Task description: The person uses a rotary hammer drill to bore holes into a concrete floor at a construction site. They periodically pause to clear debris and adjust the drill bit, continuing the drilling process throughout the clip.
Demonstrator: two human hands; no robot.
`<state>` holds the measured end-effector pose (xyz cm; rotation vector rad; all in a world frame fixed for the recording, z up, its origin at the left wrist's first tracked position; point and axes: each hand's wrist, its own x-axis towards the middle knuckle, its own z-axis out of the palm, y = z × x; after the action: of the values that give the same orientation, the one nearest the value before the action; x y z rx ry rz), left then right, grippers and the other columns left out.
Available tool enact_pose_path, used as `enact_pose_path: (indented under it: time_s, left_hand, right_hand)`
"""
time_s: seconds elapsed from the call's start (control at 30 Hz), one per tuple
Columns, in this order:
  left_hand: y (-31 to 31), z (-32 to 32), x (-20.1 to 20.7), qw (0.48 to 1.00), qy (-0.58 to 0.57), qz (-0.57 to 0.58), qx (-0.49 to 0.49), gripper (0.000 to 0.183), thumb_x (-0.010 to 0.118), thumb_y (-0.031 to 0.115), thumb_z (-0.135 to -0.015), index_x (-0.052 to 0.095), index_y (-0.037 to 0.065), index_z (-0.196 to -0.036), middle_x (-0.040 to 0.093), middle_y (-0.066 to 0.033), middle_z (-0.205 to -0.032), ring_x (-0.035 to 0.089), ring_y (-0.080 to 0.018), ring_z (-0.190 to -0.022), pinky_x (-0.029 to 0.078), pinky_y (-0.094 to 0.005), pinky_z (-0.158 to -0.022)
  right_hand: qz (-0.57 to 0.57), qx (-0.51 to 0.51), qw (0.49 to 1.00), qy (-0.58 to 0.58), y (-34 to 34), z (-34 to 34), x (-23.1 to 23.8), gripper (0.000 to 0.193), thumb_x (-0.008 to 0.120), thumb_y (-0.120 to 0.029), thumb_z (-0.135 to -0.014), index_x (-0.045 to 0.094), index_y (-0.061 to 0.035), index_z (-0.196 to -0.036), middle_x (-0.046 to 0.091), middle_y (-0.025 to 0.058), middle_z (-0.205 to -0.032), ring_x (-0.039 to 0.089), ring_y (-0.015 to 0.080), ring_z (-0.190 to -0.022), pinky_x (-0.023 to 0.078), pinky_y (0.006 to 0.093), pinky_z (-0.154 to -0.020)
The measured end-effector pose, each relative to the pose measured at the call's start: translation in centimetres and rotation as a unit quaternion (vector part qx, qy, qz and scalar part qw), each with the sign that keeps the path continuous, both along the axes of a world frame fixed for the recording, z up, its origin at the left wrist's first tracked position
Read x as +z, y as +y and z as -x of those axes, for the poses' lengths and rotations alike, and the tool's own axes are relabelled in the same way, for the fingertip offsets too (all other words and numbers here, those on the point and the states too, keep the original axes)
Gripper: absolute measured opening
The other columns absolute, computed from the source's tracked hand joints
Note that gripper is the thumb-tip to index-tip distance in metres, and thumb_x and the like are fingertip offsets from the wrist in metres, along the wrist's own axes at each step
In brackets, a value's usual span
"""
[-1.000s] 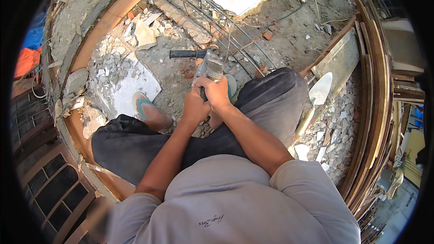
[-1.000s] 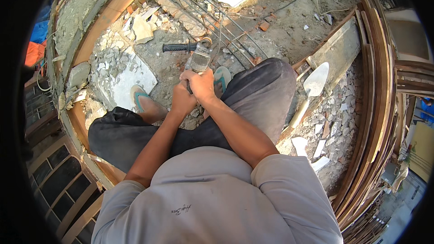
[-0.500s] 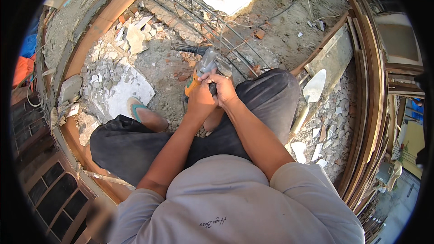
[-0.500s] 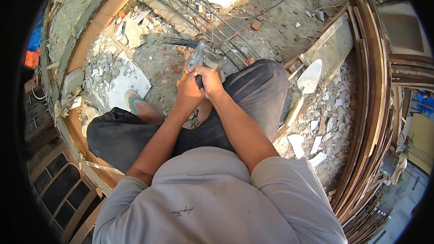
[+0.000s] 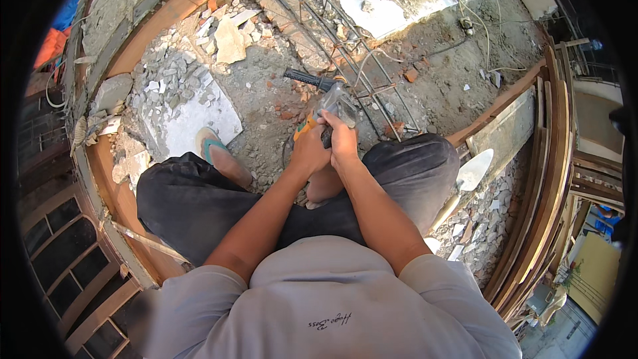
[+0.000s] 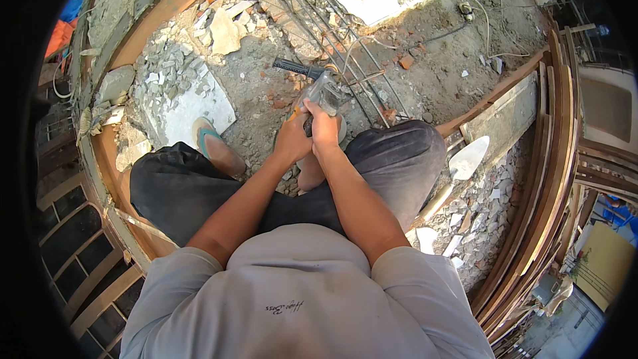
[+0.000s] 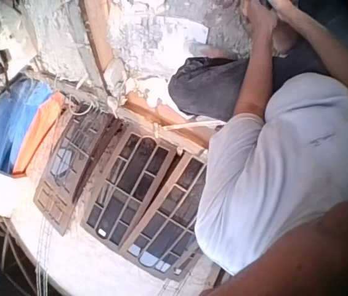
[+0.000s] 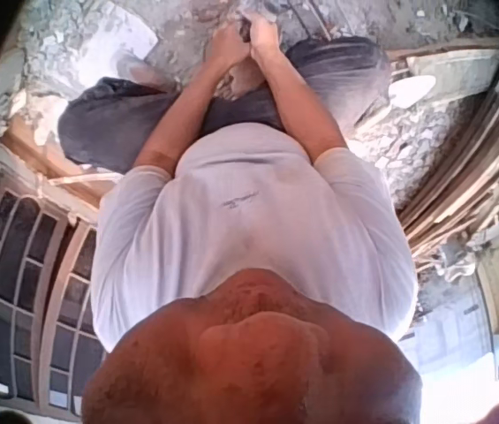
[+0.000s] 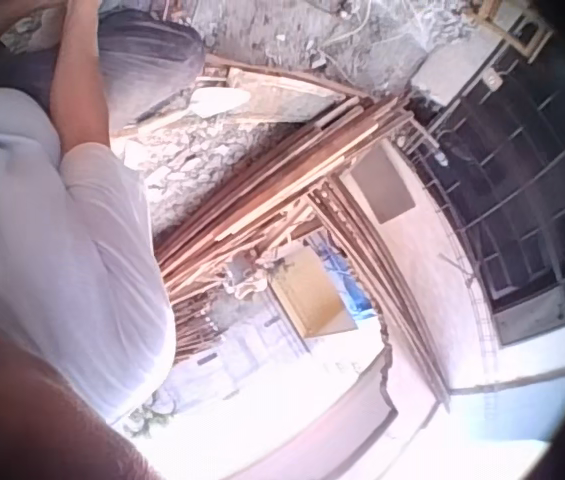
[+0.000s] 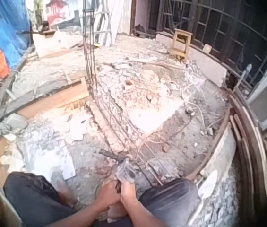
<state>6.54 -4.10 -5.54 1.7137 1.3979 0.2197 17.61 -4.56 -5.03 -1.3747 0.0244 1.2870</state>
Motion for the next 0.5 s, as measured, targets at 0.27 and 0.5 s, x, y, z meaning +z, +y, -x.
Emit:
enact_pose_path:
  time_s: [0.27, 0.5]
  left_hand:
    - [-3.4, 0.9, 0.7, 0.997, -0.027, 0.069, 0.021, 0.050, 0.079, 0.042, -0.089, 0.075, 0.004, -0.122, 0.080, -0.0273, -0.109, 0.076, -0.0489, -0.107, 0.059, -0.0556, -0.092]
    - [-6.4, 1.1, 4.8, 0.997, -0.046, -0.043, 0.048, 0.061, 0.089, 0.034, -0.083, 0.071, 0.001, -0.131, 0.080, -0.0279, -0.112, 0.076, -0.0491, -0.107, 0.061, -0.0566, -0.093]
  right_hand:
    - [0.013, 0.075, 0.997, -0.022, -2.1, 0.7, 3.0, 0.016, 0.087, -0.016, -0.097, 0.074, -0.0068, -0.096, 0.069, 0.0004, -0.081, 0.063, 0.0105, -0.065, 0.051, 0.0291, -0.058]
    - [-0.067, 0.084, 0.994, 0.012, -3.5, 0.1, 5.1, 0.018, 0.080, -0.012, -0.101, 0.066, -0.0105, -0.089, 0.058, -0.0006, -0.076, 0.058, 0.0123, -0.067, 0.049, 0.0292, -0.061]
